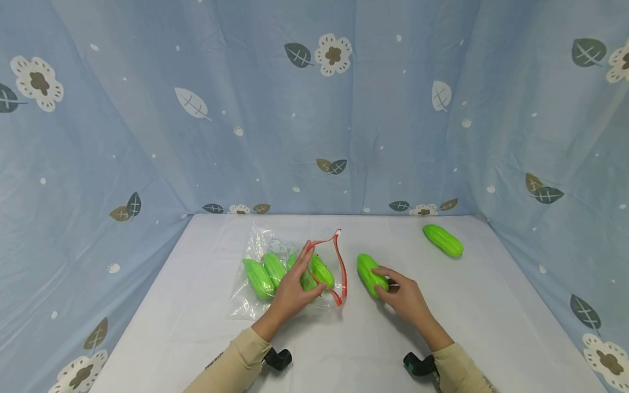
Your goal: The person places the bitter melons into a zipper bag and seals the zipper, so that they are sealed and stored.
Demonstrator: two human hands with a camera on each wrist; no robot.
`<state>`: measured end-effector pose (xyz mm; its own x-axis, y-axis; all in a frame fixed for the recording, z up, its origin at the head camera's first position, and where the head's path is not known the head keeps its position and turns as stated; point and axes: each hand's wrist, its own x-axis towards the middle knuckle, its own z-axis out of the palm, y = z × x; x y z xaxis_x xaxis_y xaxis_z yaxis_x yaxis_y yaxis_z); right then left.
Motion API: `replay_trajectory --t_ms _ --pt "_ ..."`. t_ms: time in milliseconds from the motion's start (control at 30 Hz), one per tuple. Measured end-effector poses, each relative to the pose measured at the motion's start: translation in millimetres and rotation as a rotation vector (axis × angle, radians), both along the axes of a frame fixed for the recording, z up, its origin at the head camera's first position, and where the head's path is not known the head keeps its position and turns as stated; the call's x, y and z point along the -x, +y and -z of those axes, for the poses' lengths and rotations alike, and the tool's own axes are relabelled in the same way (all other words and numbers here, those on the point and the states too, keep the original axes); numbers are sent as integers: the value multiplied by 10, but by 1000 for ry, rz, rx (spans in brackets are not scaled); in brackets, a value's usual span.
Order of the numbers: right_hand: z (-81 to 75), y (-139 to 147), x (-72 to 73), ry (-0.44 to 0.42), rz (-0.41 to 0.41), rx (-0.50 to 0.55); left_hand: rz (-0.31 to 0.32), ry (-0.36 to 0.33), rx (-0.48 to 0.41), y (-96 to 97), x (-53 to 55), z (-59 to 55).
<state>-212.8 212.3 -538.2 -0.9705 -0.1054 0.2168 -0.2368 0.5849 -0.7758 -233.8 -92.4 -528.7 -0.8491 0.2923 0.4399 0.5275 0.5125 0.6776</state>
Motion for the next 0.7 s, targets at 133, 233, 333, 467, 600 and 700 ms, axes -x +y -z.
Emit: replay_trajectory --t_ms 133,233,333,467,600,700 --pt "-17 -9 -7 30 -27 4 3 -15 -6 0 -3 -11" --pt "-38 -18 -15 59 -60 23 1 -22 -1 4 -9 -20" --pt "-59 -30 -25 80 -105 50 -4 -25 4 5 -13 -26" --pt "-60 -39 -34 96 -139 70 0 -28 3 3 -8 -24" --pt "-53 -43 -41 117 -168 86 1 -27 2 0 1 -11" --pt "-59 -53 -51 139 -196 96 3 -17 0 0 4 -4"
